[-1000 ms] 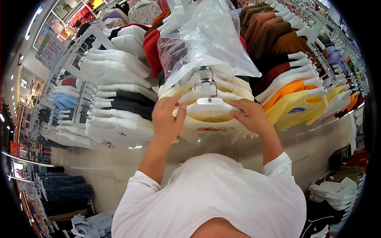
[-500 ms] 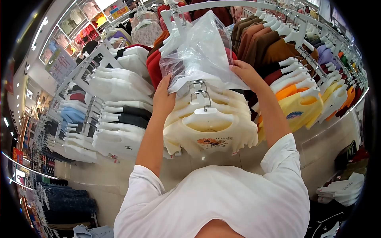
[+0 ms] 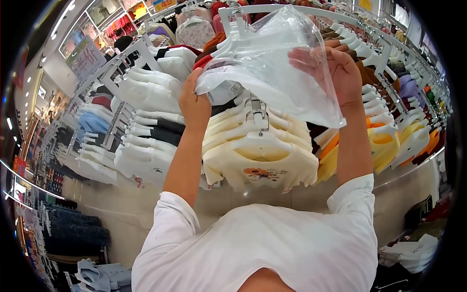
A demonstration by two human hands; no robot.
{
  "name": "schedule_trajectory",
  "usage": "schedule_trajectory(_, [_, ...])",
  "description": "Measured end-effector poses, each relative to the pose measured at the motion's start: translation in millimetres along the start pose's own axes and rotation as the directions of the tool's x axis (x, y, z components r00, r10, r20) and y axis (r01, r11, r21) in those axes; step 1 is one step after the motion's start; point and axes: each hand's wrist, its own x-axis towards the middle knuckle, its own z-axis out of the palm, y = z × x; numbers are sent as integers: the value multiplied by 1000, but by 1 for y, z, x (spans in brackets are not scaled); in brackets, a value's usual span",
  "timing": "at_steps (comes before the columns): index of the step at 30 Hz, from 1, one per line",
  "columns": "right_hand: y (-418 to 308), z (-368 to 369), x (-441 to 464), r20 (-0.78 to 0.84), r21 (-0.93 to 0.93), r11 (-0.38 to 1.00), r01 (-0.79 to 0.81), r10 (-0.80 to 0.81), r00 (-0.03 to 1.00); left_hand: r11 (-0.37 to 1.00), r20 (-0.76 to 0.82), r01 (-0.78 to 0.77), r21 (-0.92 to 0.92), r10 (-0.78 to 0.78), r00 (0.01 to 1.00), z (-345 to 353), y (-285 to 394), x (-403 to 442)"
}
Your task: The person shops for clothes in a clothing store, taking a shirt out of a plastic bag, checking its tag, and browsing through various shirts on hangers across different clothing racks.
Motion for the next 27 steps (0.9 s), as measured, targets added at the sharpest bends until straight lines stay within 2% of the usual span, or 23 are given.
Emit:
schedule_trajectory(1, [2,4,6,-18,-29,999,-28,28,999,1000,-25,-19,-8,18,1000,0,2,1])
schedule_trajectory(4, [36,-33,34,-161,-461,876,-143,76,984,993,-78,-114,-41,110,991,1,8,8])
schedule_trajectory(5, [32,-13,43,-266,-773,552,-314,168,949,987,-100,-155,-42,151,984,1,12,11])
schedule_trajectory(6, [36,-7,57,-186,-851,481,-212,102,977,979,-122,-200,-44,194,973,1,17,14])
schedule_trajectory(9, [61,-5,95,75,-973,215,82,-39,996,950,-190,-306,-57,291,938,-2,34,25])
schedule_trajectory(12, [69,-16,96,312,-946,-118,301,-82,947,906,-223,-408,-114,376,899,-5,54,39])
schedule_trajectory(14, [70,-24,94,372,-903,-257,344,-67,926,879,-229,-457,-135,422,878,-8,61,45])
schedule_trajectory(15, [67,-29,89,341,-910,-275,311,-68,937,859,-233,-497,-121,462,856,-12,66,48])
schedule_trajectory(17, [58,-38,76,266,-931,-282,232,-89,960,858,-233,-507,-88,477,847,-23,75,46])
schedule_trajectory(19, [45,-44,55,136,-976,-191,102,-171,976,813,-256,-580,-48,552,794,-32,82,42])
schedule_trajectory(20, [38,-45,44,57,-993,-117,32,-212,976,813,-266,-570,-113,528,806,-33,80,35])
schedule_trajectory(22, [27,-49,21,-147,-988,89,-128,-247,958,790,-276,-599,-134,551,788,-34,96,25])
schedule_trajectory(24, [24,-52,6,-336,-911,323,-258,-214,917,744,-254,-638,-196,590,766,-32,111,17])
schedule_trajectory(27, [30,-51,-8,-494,-711,626,-321,-118,862,688,-202,-685,-242,654,729,-32,121,14])
